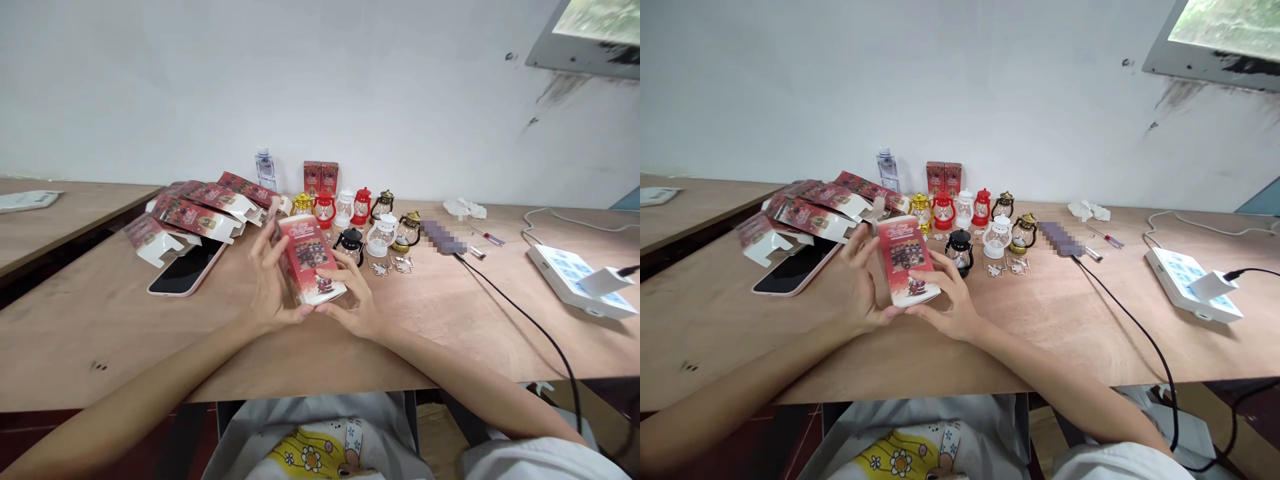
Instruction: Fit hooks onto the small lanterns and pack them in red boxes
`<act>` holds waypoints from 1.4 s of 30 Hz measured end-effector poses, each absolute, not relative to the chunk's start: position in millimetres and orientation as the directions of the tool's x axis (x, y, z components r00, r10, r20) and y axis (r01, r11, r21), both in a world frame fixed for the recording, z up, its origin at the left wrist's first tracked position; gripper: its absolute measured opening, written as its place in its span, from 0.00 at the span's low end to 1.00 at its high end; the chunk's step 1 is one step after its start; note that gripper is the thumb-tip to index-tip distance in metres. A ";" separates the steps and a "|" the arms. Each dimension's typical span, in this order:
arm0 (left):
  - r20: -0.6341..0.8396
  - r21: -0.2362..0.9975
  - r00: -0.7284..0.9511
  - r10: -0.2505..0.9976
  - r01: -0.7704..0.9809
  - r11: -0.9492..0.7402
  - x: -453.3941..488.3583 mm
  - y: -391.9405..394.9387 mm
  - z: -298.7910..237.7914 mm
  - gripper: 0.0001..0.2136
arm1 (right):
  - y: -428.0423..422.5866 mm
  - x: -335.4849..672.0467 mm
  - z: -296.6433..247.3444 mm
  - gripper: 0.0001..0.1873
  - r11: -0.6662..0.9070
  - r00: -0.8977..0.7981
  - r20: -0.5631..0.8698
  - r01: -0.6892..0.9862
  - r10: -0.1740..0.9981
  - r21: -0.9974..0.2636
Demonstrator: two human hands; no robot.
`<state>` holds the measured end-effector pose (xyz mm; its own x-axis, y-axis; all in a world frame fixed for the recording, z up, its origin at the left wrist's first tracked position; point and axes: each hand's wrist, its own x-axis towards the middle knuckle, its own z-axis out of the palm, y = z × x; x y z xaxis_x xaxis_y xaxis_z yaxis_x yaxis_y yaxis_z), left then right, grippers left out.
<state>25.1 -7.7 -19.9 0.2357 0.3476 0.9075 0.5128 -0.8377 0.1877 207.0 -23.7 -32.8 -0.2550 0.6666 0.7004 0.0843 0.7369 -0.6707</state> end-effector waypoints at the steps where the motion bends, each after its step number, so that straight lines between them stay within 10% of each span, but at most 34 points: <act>1: 0.901 0.240 0.202 0.383 0.502 -0.831 26.0 -7.1 -20.4 0.39 | -23.7 209.1 -32.0 0.22 0.770 -0.262 0.725 0.164 0.637 -0.617; 7: 0.744 0.584 0.169 0.647 0.308 -0.751 25.4 -1.5 -23.0 0.39 | -17.2 213.8 -37.1 0.16 0.913 -0.620 0.672 0.317 0.404 -0.257; 10: 0.710 0.636 0.126 0.693 0.310 -0.707 18.5 5.5 -18.6 0.40 | -11.7 214.6 -41.5 0.17 0.911 -0.543 0.755 0.371 0.368 -0.178; 17: 0.607 0.675 0.279 0.744 0.313 -0.668 6.1 16.6 -16.8 0.43 | 14.2 232.6 -42.5 0.32 0.613 0.016 0.811 0.646 0.584 -0.455; 23: 0.485 0.741 0.354 0.800 0.320 -0.591 4.1 14.2 -9.3 0.47 | 29.6 242.8 -42.4 0.37 0.461 0.006 0.539 0.508 0.842 -0.728; 42: 0.620 0.708 0.314 0.719 0.171 -0.686 15.5 13.1 -23.1 0.46 | 23.1 188.3 54.1 0.28 0.553 -0.143 0.544 0.031 0.827 -0.832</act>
